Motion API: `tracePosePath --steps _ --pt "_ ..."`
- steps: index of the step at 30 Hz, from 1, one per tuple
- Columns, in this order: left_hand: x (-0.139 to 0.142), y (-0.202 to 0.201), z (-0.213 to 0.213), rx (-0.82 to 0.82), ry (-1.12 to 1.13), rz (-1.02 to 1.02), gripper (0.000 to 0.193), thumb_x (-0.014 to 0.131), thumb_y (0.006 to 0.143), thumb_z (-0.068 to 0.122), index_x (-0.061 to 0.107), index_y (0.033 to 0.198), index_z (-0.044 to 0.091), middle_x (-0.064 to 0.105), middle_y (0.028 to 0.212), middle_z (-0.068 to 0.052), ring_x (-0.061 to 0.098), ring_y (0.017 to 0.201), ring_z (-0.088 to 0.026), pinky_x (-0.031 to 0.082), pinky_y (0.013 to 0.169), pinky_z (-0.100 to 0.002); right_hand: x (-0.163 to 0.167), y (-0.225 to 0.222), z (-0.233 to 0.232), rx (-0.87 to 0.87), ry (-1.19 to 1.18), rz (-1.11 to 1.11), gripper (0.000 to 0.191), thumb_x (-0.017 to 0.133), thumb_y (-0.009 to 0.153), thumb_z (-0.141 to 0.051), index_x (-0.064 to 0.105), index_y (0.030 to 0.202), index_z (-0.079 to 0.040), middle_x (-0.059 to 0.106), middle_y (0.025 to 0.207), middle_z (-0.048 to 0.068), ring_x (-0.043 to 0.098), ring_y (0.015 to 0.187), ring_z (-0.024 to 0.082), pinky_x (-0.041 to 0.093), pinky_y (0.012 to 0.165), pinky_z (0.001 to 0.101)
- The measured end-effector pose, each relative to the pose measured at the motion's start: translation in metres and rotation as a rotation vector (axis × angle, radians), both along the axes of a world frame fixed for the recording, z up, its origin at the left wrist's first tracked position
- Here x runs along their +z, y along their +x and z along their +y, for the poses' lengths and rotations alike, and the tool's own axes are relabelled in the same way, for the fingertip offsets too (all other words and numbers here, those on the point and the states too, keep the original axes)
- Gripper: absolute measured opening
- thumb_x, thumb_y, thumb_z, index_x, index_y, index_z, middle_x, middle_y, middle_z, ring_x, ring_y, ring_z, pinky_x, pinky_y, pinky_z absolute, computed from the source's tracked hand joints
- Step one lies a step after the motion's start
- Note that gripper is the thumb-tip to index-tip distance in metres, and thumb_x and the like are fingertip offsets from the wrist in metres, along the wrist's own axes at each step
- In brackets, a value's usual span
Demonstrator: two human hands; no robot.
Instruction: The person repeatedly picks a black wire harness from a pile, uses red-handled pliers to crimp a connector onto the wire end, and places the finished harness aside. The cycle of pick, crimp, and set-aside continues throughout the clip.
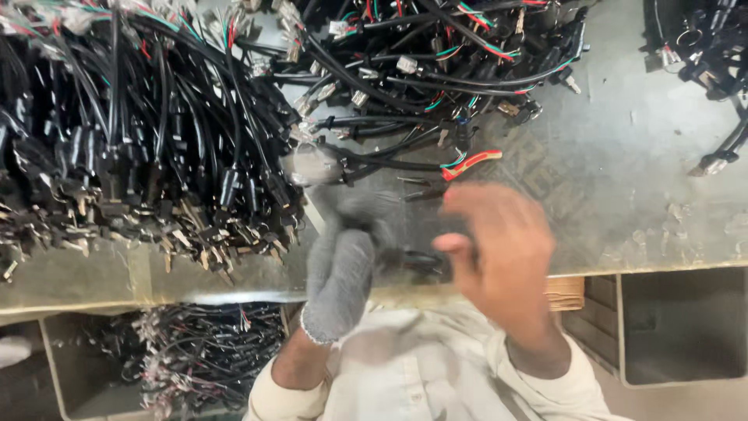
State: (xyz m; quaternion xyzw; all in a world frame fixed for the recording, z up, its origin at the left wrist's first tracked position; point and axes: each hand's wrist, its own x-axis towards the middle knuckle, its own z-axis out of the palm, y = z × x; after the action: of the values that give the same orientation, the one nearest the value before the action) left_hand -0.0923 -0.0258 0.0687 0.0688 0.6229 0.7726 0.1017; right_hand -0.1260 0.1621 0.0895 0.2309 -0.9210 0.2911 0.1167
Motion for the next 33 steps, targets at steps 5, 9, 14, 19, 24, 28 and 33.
tracePosePath --steps 5,9,14,19,24,28,33 --pt "-0.022 0.028 0.037 -0.063 -0.161 0.270 0.063 0.086 0.088 0.026 0.049 0.137 0.010 0.066 0.110 -0.008 0.066 0.099 -0.017 0.056 0.086 -0.032 0.047 -0.006 0.015 0.500 -0.749 -0.506 0.036 0.051 0.102 -0.044 0.062 0.083 -0.016 0.075 0.095 0.009 0.069 0.106 0.035 0.037 0.108 0.0569" --pt "-0.027 0.042 0.056 -0.027 0.062 -0.007 0.057 0.087 0.087 0.029 0.051 0.127 0.010 0.066 0.111 -0.004 0.063 0.096 -0.015 0.055 0.084 -0.031 0.061 -0.012 0.042 0.482 -1.258 -0.689 0.030 0.051 0.104 -0.035 0.059 0.082 -0.017 0.070 0.080 0.003 0.059 0.083 0.028 0.038 0.095 0.0474" --pt "-0.029 0.023 0.036 0.041 -0.273 0.275 0.028 0.077 0.099 0.024 0.063 0.117 0.009 0.067 0.101 -0.008 0.067 0.092 -0.025 0.053 0.078 -0.032 0.012 0.010 0.078 0.723 -1.550 -0.764 0.026 0.048 0.104 -0.037 0.055 0.092 -0.014 0.063 0.087 0.004 0.062 0.073 0.025 0.046 0.079 0.0469" --pt "-0.046 0.012 0.010 -0.195 -0.066 0.301 0.028 0.052 0.115 0.037 0.062 0.109 0.012 0.067 0.097 -0.006 0.068 0.089 -0.025 0.053 0.082 -0.030 -0.007 -0.018 0.089 0.542 -1.723 -0.487 0.017 0.054 0.103 -0.031 0.054 0.098 -0.014 0.062 0.083 0.001 0.056 0.066 0.020 0.043 0.069 0.0416" --pt "-0.039 0.002 0.000 -0.217 0.522 -0.435 0.037 0.063 0.102 0.039 0.068 0.117 0.005 0.065 0.085 -0.006 0.058 0.073 -0.019 0.045 0.064 -0.031 -0.051 -0.059 0.040 -0.227 -2.170 -0.890 0.047 0.043 0.111 -0.050 0.049 0.122 -0.005 0.053 0.094 0.005 0.054 0.076 0.015 0.047 0.070 0.0277" --pt "-0.035 -0.020 -0.018 -0.070 -0.011 -0.038 0.023 0.074 0.098 0.029 0.070 0.102 0.006 0.069 0.093 -0.003 0.062 0.083 -0.013 0.051 0.076 -0.029 -0.110 -0.006 0.013 0.142 -0.987 -1.298 0.038 0.061 0.104 -0.028 0.059 0.133 -0.002 0.070 0.108 0.002 0.064 0.092 0.012 0.052 0.080 0.0268" --pt "-0.061 -0.005 0.014 0.386 -0.049 -0.061 0.029 0.077 0.090 0.009 0.070 0.117 0.004 0.071 0.109 -0.010 0.059 0.095 -0.020 0.051 0.084 -0.035 -0.123 0.019 0.028 0.206 -0.651 -0.743 0.044 0.070 0.099 -0.018 0.054 0.135 0.001 0.058 0.117 0.006 0.057 0.102 0.014 0.047 0.091 0.0285"
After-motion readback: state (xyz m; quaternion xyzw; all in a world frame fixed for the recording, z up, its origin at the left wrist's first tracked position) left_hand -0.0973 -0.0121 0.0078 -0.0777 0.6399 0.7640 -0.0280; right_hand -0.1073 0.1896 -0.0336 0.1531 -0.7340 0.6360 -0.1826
